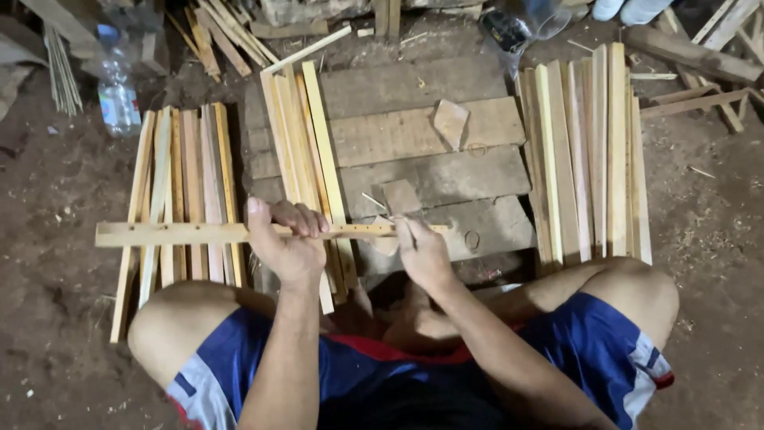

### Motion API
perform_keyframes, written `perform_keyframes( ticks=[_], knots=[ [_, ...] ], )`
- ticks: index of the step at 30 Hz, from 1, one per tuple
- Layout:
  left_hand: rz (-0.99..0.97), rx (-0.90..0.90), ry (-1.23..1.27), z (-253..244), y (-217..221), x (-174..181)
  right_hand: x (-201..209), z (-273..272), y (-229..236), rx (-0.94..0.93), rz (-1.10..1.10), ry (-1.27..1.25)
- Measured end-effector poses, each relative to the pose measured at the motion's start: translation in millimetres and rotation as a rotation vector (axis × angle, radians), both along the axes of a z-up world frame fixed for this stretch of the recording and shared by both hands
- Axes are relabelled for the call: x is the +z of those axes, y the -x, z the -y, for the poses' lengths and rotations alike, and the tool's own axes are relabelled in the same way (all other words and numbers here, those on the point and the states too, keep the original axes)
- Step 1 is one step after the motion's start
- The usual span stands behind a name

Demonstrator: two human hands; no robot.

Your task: Manually sanding thin wooden strips using a small piece of sandpaper in a workshop environment.

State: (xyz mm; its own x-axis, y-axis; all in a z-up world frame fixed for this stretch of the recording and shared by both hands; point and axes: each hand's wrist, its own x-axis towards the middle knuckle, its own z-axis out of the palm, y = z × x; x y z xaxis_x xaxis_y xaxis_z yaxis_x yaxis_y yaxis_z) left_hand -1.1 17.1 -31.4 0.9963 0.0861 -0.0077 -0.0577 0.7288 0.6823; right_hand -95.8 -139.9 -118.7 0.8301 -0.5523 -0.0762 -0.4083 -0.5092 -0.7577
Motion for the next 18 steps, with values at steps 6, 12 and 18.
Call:
perform_keyframes(
  ticks=[6,12,18],
  knots=[
    [0.029,0.008,0.033,2,2,5,-78,47,-4,-0.015,-0.003,0.234],
    [0.130,0.031,-0.057,17,-1,11,-13,31,-17,0.015,0.366,0.077],
    [0.200,0.120,-0.156,-1,-14,63,-14,32,-20,0.033,0.080,-0.119]
  ],
)
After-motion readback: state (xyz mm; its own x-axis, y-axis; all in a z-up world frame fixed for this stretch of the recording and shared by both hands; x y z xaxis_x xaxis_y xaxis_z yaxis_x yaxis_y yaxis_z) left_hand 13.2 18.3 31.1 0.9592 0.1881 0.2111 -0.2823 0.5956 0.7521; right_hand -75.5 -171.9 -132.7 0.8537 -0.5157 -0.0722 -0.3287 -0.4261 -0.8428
